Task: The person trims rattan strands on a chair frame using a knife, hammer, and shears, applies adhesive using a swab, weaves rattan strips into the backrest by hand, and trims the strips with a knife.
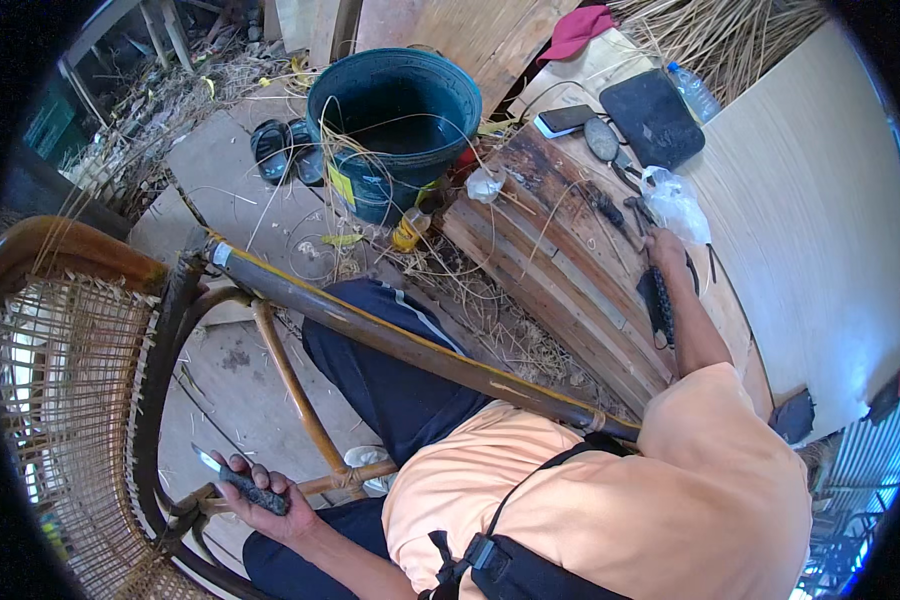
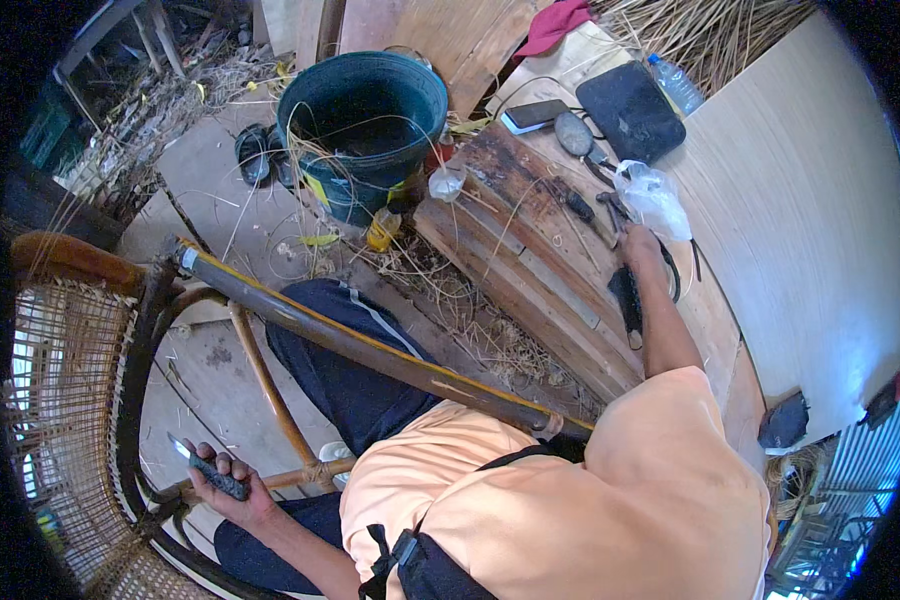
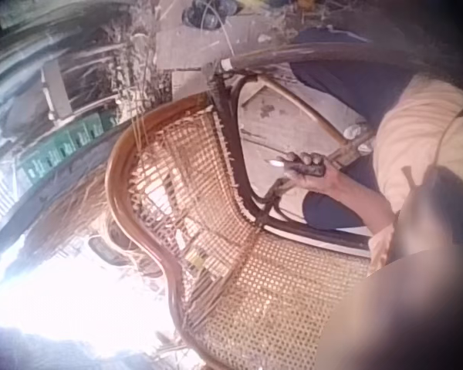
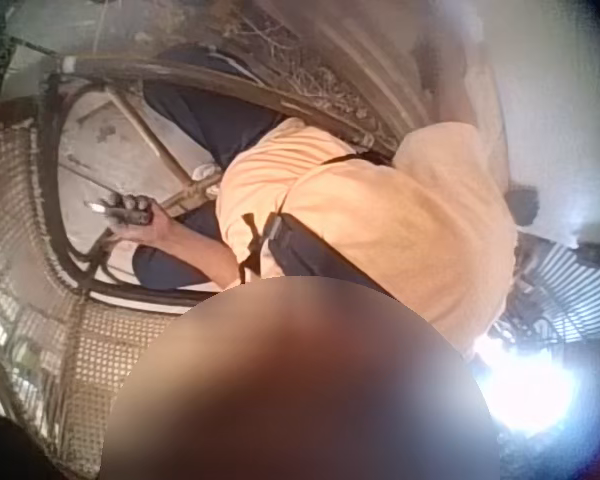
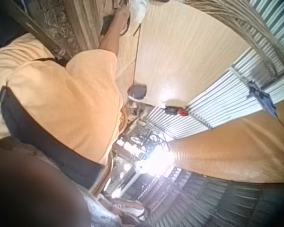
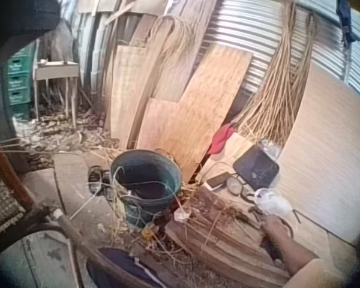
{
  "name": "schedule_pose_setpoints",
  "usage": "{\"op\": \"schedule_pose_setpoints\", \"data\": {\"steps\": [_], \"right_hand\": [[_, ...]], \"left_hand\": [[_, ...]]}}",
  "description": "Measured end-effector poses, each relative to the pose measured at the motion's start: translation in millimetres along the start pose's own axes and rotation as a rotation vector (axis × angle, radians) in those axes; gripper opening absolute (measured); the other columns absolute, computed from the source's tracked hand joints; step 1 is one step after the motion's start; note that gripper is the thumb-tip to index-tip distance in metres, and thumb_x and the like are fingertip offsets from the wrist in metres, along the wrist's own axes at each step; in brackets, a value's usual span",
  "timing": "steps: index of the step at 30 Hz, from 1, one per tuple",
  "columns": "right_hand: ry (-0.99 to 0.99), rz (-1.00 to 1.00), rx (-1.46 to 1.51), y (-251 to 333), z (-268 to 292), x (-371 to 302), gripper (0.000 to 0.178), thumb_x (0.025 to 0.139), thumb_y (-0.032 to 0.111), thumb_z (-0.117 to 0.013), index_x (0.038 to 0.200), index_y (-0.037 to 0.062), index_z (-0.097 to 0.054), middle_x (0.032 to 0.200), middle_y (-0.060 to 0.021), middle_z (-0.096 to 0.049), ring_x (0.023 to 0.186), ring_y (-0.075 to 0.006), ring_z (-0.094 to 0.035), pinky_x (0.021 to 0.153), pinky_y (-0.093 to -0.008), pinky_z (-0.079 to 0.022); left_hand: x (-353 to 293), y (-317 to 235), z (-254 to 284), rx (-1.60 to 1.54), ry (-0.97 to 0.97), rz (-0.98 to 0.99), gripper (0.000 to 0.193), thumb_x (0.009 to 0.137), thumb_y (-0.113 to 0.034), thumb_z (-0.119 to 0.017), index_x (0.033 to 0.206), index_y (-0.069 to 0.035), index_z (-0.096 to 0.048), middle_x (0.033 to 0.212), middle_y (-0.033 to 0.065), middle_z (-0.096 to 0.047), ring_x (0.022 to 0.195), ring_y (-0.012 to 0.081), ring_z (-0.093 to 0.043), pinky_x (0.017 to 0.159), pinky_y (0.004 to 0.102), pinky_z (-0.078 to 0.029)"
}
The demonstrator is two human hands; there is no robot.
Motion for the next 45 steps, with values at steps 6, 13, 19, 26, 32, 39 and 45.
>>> {"op": "schedule_pose_setpoints", "data": {"steps": [6,13,19,26,32,39,45], "right_hand": [[-0.258,0.474,-0.022,9,20,-7,0.030,0.081,0.027,-0.057,0.088,-0.0019,-0.063,0.086,-0.0249,-0.064,0.087,-0.0395,-0.061,0.079,-0.0458,-0.045],[-0.339,0.215,0.091,1,64,-5,0.043,0.088,0.039,-0.049,0.075,0.0002,-0.062,0.068,-0.0188,-0.058,0.065,-0.0288,-0.056,0.061,-0.0417,-0.042],[-0.345,0.515,0.768,157,176,-68,0.026,0.090,0.033,-0.056,0.100,0.0093,-0.059,0.068,0.0051,-0.045,0.053,-0.0062,-0.041,0.045,-0.0229,-0.032],[0.952,1.221,1.080,389,152,-329,0.039,0.080,0.015,-0.066,0.115,0.0039,-0.051,0.070,0.0036,-0.048,0.053,-0.0052,-0.043,0.047,-0.0191,-0.035],[0.568,1.519,0.644,487,132,-420,0.024,0.083,0.011,-0.062,0.104,0.0020,-0.057,0.074,0.0026,-0.050,0.061,-0.0065,-0.047,0.056,-0.0223,-0.040],[0.277,1.893,0.688,546,152,-482,0.027,0.091,0.015,-0.056,0.115,0.0023,-0.058,0.079,0.0007,-0.052,0.075,-0.0093,-0.049,0.068,-0.0239,-0.042],[0.345,1.965,0.654,575,146,-501,0.040,0.092,0.025,-0.060,0.125,0.0032,-0.055,0.086,-0.0032,-0.060,0.082,-0.0093,-0.054,0.074,-0.0236,-0.044]], "left_hand": [[-1,-2,-11,0.008,-0.033,-0.058,0.043,0.098,-0.028,-0.044,0.134,-0.004,-0.039,0.093,0.0047,-0.053,0.061,0.0105,-0.050,0.043,0.0219,-0.042],[-1,-1,-15,-0.019,-0.037,-0.050,0.042,0.096,-0.025,-0.047,0.131,-0.002,-0.042,0.092,0.0050,-0.055,0.059,0.0102,-0.053,0.043,0.0221,-0.046],[-3,-35,-33,0.034,-0.233,-0.080,0.044,0.086,-0.015,-0.062,0.127,-0.008,-0.046,0.091,0.0002,-0.057,0.065,0.0106,-0.052,0.052,0.0225,-0.044],[-4,-124,-104,0.264,-0.023,-0.474,0.035,0.098,-0.026,-0.046,0.126,-0.006,-0.045,0.093,0.0079,-0.060,0.056,0.0125,-0.059,0.047,0.0226,-0.047],[-1,-159,-85,0.240,-0.085,-0.617,0.033,0.095,-0.028,-0.047,0.115,-0.002,-0.050,0.075,0.0055,-0.057,0.049,0.0104,-0.051,0.042,0.0217,-0.043],[2,-180,-62,0.268,-0.138,-0.677,0.034,0.094,-0.030,-0.048,0.111,0.000,-0.050,0.074,0.0049,-0.055,0.046,0.0105,-0.048,0.041,0.0218,-0.039],[7,-188,-58,0.248,-0.130,-0.689,0.031,0.094,-0.029,-0.047,0.108,-0.002,-0.051,0.074,0.0045,-0.056,0.046,0.0099,-0.048,0.040,0.0213,-0.039]]}}
Point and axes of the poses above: each hand's wrist, its own x-axis towards the middle knuckle, its own z-axis out of the back of the hand, y = z × x, the point moved 6 cm from there along x, towards the middle knuckle
